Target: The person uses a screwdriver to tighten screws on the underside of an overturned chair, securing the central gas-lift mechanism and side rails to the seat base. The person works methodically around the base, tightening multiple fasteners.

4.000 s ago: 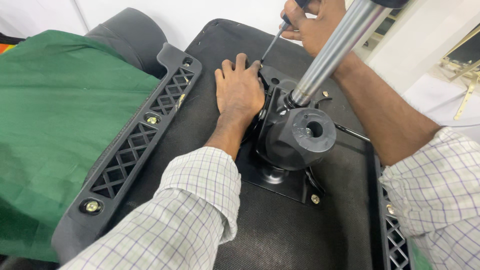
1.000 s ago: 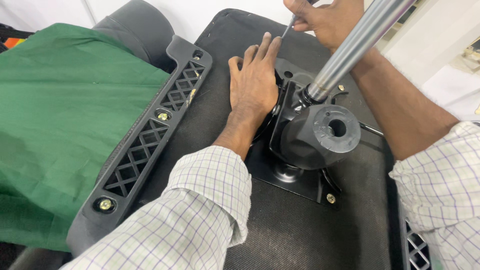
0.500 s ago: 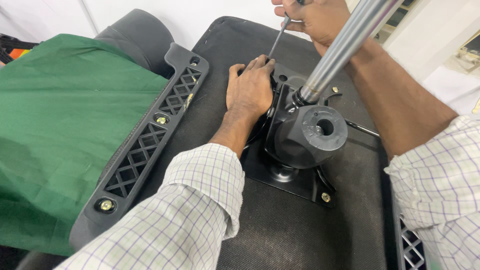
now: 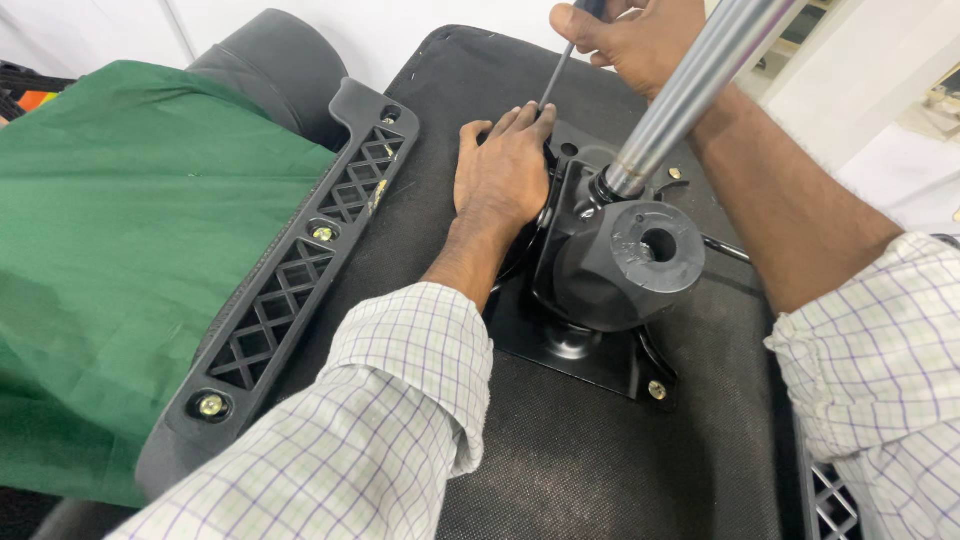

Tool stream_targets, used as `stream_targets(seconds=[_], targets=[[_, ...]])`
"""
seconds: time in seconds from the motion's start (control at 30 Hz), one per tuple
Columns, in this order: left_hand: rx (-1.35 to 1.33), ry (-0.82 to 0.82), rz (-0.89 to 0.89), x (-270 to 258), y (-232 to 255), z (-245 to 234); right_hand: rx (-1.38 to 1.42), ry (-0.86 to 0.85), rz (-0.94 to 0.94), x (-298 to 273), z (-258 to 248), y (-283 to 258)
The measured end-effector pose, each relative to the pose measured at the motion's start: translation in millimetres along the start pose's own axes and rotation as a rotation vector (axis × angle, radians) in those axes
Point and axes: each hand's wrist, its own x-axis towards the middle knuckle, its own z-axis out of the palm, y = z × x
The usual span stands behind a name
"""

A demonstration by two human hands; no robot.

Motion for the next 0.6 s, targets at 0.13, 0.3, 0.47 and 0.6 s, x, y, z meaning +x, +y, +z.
stream_targets(seconds=[0.13,0.3,0.47,0.6], targets=[[-0.022,0.012,-0.006,-1.3,0.3,-1.9,0.028,-0.003,-0.057,0.2,3.5,12.8],[-0.038,-0.035,-0.035,-3.0,1.2,-2.8,0.12,-0.152,-0.184,3.1,-4.2,15.7],[-0.033,0.005,-0.016,-2.2,-0.5,-0.2,0.083,-0.091,-0.152,-5.5,-2.6,7.5],[-0.02,0.015,-0.006,-1.1,-1.8,1.5,0.042,-0.017,-0.126,-8.7,-0.6,-0.7]])
